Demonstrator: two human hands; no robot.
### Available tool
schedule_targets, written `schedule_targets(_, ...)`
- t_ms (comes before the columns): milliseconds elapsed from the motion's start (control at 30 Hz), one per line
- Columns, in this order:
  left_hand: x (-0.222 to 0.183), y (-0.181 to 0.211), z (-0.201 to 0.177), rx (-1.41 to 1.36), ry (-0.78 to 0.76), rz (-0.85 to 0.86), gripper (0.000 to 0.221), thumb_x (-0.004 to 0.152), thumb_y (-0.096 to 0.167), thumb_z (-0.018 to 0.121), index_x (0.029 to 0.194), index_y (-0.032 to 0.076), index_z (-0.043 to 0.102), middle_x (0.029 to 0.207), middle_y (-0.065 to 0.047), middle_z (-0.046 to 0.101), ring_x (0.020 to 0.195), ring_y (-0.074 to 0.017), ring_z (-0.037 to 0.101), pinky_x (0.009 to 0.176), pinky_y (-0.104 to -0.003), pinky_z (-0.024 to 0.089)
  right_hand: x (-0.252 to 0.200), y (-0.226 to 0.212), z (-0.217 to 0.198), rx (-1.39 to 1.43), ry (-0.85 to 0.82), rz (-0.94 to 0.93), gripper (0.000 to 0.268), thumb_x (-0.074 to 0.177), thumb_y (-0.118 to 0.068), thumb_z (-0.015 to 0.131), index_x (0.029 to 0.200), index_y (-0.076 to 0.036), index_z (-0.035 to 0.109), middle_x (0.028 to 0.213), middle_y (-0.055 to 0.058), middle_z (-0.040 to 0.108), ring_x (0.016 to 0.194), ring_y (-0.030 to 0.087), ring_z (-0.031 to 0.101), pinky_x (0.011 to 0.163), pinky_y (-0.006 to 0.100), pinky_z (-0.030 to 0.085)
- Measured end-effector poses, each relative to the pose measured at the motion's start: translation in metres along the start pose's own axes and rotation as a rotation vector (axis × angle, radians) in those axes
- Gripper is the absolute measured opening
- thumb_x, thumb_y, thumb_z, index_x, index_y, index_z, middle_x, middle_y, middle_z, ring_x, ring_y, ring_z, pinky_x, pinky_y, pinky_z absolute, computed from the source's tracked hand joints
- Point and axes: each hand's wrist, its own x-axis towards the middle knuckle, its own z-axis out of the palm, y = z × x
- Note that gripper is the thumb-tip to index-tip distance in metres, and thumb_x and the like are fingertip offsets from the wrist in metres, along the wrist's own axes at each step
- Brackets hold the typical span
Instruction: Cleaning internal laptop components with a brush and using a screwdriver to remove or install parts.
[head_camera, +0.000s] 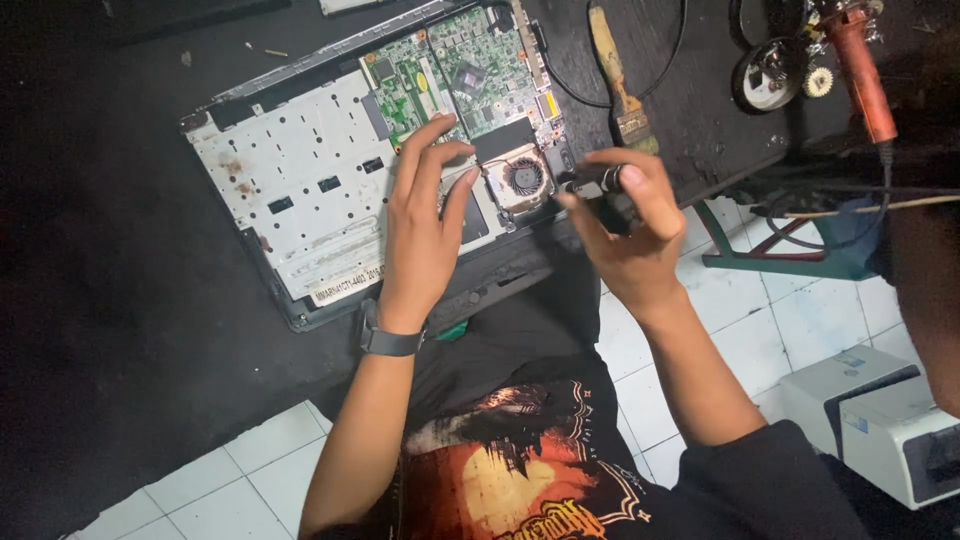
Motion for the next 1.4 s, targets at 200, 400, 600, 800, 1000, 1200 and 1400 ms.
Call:
schedule_targets(200, 0.000, 0.004, -0.002, 0.014, 0.000, 0.000, 0.018, 0.103, 0.002, 0.061, 0.121, 0.003, 0.059, 0.139, -0.016, 0.052, 0.132, -0.0472, 0.053, 0.096, -0.062, 0.054, -0.012, 0.010, -0.002, -0.010, -0.034, 0.051, 0.079, 0.080, 0.018, 0.088, 0.137, -0.004, 0.038, 0.093, 0.024, 0.071, 0.070, 0.039, 0.071, 0.054, 0.044, 0.055)
schedule_targets(400, 0.000, 0.003, -0.002, 0.009, -0.006, 0.000, 0.018, 0.104, 0.002, 0.060, 0.121, 0.003, 0.059, 0.140, -0.017, 0.051, 0.131, -0.0460, 0.054, 0.095, -0.061, 0.054, -0.011, 0.009, 0.001, 0.104, -0.020, 0.016, 0.080, 0.085, 0.024, 0.079, 0.144, -0.002, 0.032, 0.103, 0.029, 0.068, 0.079, 0.043, 0.072, 0.069, 0.049, 0.059)
schedule_targets(600, 0.000, 0.003, -0.004, 0.016, -0.017, -0.007, 0.017, 0.105, 0.006, 0.059, 0.122, 0.004, 0.058, 0.141, -0.016, 0.050, 0.132, -0.0451, 0.053, 0.097, -0.061, 0.053, -0.012, 0.008, 0.000, 0.092, -0.045, 0.057, 0.082, 0.080, 0.025, 0.082, 0.140, -0.001, 0.031, 0.100, 0.025, 0.068, 0.082, 0.041, 0.073, 0.069, 0.050, 0.059)
schedule_targets(800, -0.001, 0.000, -0.002, 0.020, -0.008, -0.005, 0.017, 0.105, 0.011, 0.060, 0.122, 0.006, 0.060, 0.142, -0.015, 0.051, 0.132, -0.0441, 0.054, 0.098, -0.060, 0.053, -0.018, 0.016, 0.001, 0.022, -0.014, 0.025, 0.082, 0.087, 0.009, 0.088, 0.141, -0.004, 0.028, 0.100, 0.027, 0.063, 0.083, 0.040, 0.064, 0.075, 0.049, 0.054)
schedule_targets(1000, 0.001, 0.004, -0.011, -0.022, -0.126, -0.019, 0.019, 0.103, 0.019, 0.065, 0.120, 0.009, 0.064, 0.149, -0.016, 0.045, 0.143, -0.0462, 0.039, 0.111, -0.069, 0.036, -0.004, -0.002, 0.004, 0.113, -0.054, 0.024, 0.078, 0.087, 0.019, 0.078, 0.139, -0.009, 0.027, 0.107, 0.024, 0.067, 0.090, 0.042, 0.071, 0.071, 0.048, 0.056)
schedule_targets(1200, 0.003, 0.025, -0.030, -0.145, -0.105, -0.077, 0.019, 0.106, 0.020, 0.060, 0.123, 0.013, 0.061, 0.149, -0.014, 0.048, 0.142, -0.0455, 0.044, 0.108, -0.065, 0.042, -0.018, -0.007, 0.004, 0.105, -0.039, 0.110, 0.078, 0.086, 0.025, 0.074, 0.136, -0.003, 0.020, 0.102, 0.026, 0.069, 0.084, 0.038, 0.071, 0.072, 0.045, 0.058)
schedule_targets(1400, -0.036, 0.127, -0.073, -0.640, -0.147, -0.122, 0.016, 0.103, 0.021, 0.054, 0.113, 0.011, 0.059, 0.125, -0.008, 0.063, 0.122, -0.0232, 0.059, 0.115, -0.042, 0.048, -0.026, -0.001, 0.001, 0.081, 0.003, 0.153, 0.089, 0.091, 0.019, 0.081, 0.143, -0.023, 0.022, 0.119, 0.022, 0.060, 0.093, 0.028, 0.063, 0.078, 0.037, 0.053)
